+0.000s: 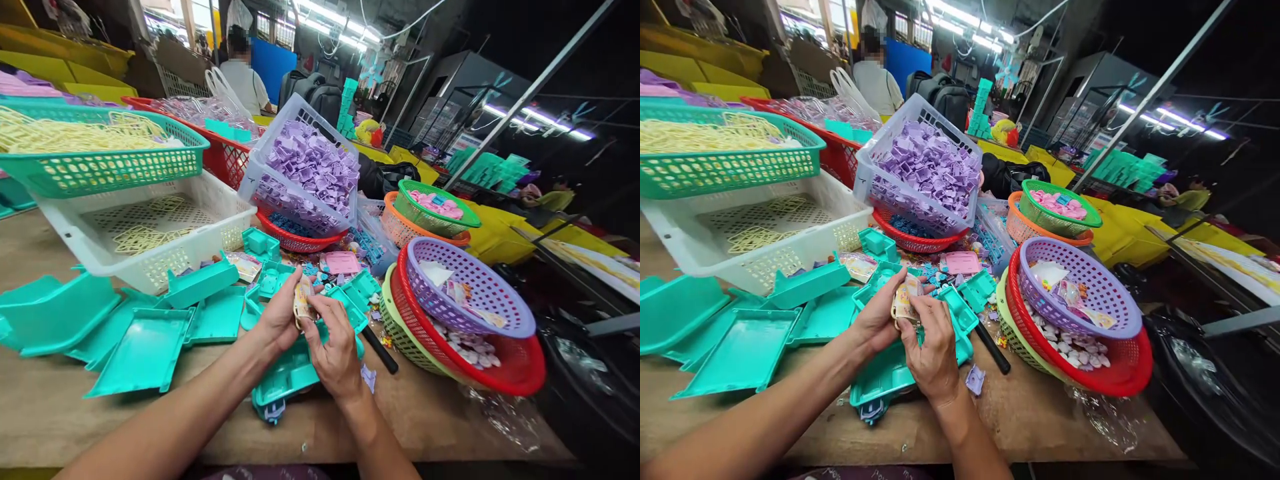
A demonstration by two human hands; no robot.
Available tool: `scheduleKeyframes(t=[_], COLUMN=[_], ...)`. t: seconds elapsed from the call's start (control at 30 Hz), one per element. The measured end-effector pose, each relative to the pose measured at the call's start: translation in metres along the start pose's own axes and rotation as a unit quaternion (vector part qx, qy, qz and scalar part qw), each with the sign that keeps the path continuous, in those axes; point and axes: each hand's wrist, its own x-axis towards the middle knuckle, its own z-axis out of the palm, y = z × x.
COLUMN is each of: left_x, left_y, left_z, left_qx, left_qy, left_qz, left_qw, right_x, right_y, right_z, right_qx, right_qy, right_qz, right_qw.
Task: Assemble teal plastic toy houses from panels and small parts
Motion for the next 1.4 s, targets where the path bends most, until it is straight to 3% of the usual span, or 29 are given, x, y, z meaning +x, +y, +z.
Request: scheduleKeyframes(t=[0.33, 0.53, 0.63, 0.77, 0.93, 1.07, 1.17, 1.27, 1.33, 1.4], left_x=[0.0, 0.0, 0.002, 0.003, 0.001, 0.003, 0.006, 0.007, 0.007, 0.006], left_y=[-0.004, -0.003, 0.002, 0.007, 0.005, 0.004, 0.006, 0.01, 0.013, 0.014], left_z=[0.001, 0.001, -0.002, -0.007, -0.006, -0.006, -0.007, -0.007, -0.007, -0.006], left_qx=[0.065, 0.089, 0.092, 0.077, 0.049, 0.025, 0.017, 0.018, 0.016, 0.009], left_qy=[0.019, 0.014, 0.034, 0.046, 0.0, -0.007, -0.018, -0.001, 0.006, -0.005], left_qz=[0.019, 0.023, 0.029, 0.023, -0.006, -0.034, -0.037, -0.022, -0.011, -0.005], left_qw=[0.998, 0.996, 0.995, 0.996, 0.999, 0.999, 0.999, 1.0, 1.0, 1.0], right_x=[-0.003, -0.002, -0.004, -0.003, 0.007, 0.03, 0.055, 0.065, 0.059, 0.048], right_y=[0.019, 0.023, 0.025, 0.024, 0.024, 0.042, 0.056, 0.051, 0.038, 0.026], right_z=[-0.025, -0.022, -0.019, -0.023, -0.027, -0.036, -0.044, -0.044, -0.038, -0.029], right_qx=[-0.045, -0.049, -0.043, -0.048, -0.099, -0.196, -0.275, -0.252, -0.169, -0.084], right_qy=[-0.037, -0.052, -0.022, 0.064, 0.142, 0.212, 0.242, 0.176, 0.077, -0.039], right_qz=[-0.093, -0.118, -0.143, -0.092, -0.072, -0.103, -0.062, -0.018, -0.027, -0.053], right_qw=[0.994, 0.99, 0.989, 0.993, 0.982, 0.952, 0.928, 0.951, 0.982, 0.994])
